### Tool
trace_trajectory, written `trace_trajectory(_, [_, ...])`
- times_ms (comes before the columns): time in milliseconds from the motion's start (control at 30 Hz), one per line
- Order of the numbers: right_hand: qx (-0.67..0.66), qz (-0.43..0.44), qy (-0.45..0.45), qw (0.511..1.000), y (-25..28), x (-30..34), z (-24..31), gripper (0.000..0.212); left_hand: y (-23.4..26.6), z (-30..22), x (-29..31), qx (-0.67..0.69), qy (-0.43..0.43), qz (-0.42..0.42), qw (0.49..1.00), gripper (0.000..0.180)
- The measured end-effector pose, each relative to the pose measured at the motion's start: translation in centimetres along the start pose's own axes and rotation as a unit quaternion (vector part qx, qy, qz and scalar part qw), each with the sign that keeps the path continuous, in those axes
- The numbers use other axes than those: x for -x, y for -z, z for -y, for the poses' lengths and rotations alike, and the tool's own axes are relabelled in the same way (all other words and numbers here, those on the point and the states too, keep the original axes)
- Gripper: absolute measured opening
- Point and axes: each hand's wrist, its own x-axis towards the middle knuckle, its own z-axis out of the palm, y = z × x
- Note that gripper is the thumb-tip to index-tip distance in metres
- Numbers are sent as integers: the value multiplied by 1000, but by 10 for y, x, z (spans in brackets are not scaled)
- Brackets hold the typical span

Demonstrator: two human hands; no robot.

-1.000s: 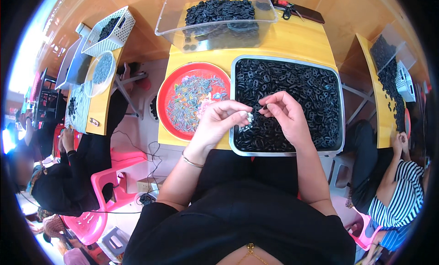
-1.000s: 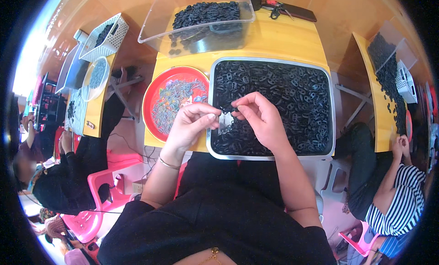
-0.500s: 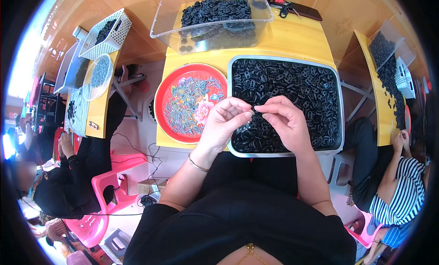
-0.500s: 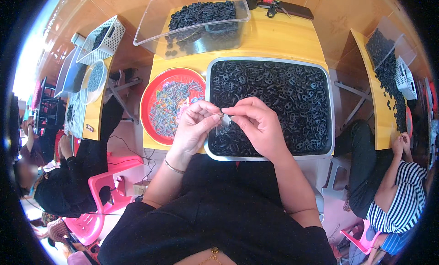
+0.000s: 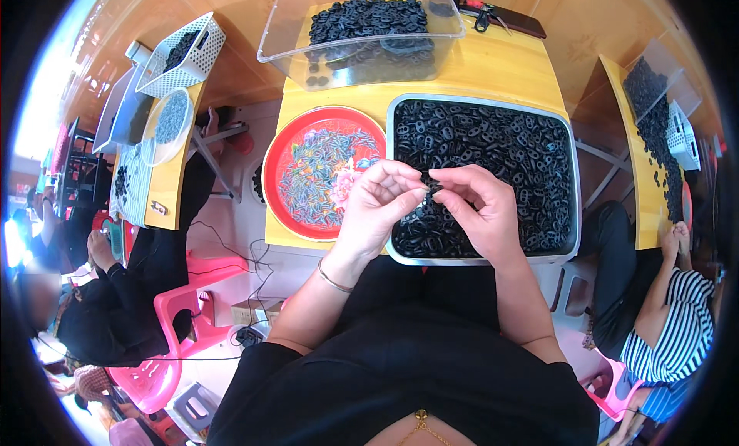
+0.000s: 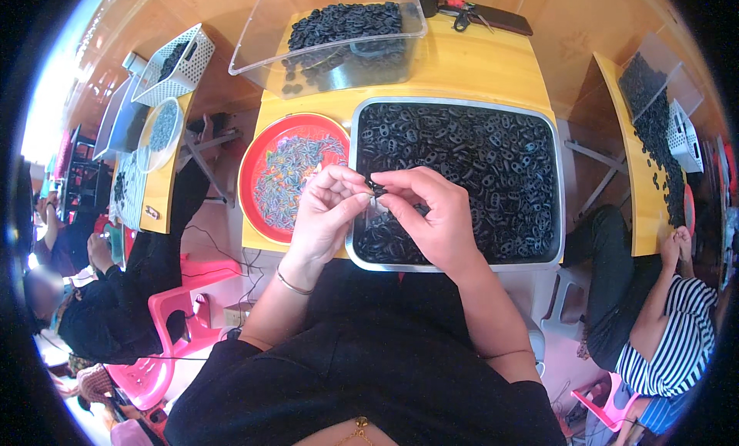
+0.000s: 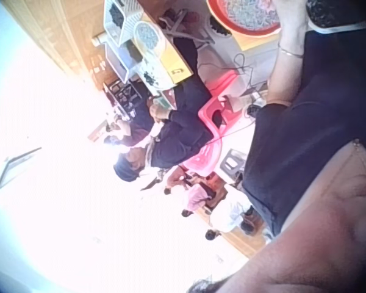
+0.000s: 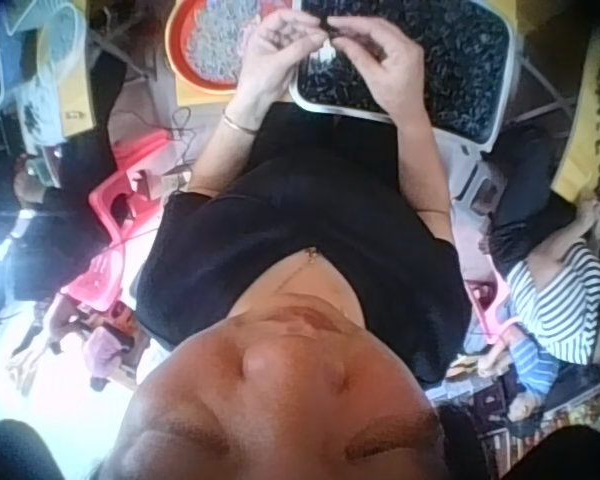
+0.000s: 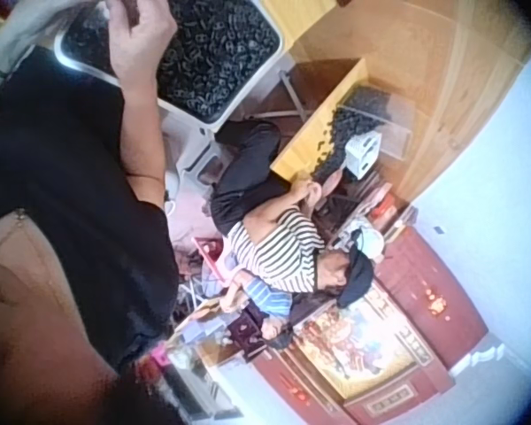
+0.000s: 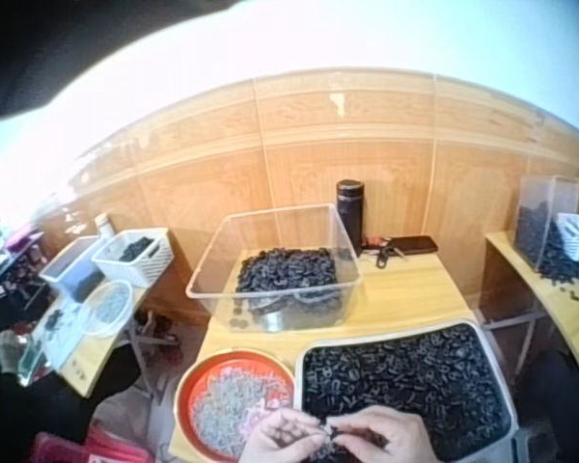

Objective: The person sits at a yellow table and repeatedly picks small black plastic components from a rectangular tray. They insert a small metal pin from a red plate into each component by hand. The assembled units are then placed into a clear plastic container on the table.

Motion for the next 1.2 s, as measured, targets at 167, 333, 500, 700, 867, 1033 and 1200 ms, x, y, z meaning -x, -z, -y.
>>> trace_trajectory(167, [-2, -1, -10, 1000, 2, 1, -1, 15, 0, 0, -1, 2, 0, -5, 1000, 20])
trace_trajectory(333, [26, -3, 5, 1000, 2, 1, 1, 14, 0, 2, -1, -3, -7, -6, 1000, 20])
trace_trajectory(500, [24, 3, 6, 1000, 3, 2, -1, 13, -3, 1, 1, -69, -35, -4, 997, 20])
trace_trajectory(700, [-65, -4, -47, 997, 4, 6, -9, 13, -7, -2, 2, -64, -32, 3, 997, 21])
trace_trajectory(867, [-27, -22, -49, 998, 7, 4, -2, 13, -10, -7, 1, -122, -38, -8, 992, 12])
trace_trajectory(1033, [0, -20, 4, 1000, 6, 4, -5, 14, -8, -9, 2, -179, -21, 19, 983, 6])
trace_trajectory(1200, [26, -7, 23, 999, 6, 4, -4, 14, -10, -9, 2, -179, 11, 1, 984, 4])
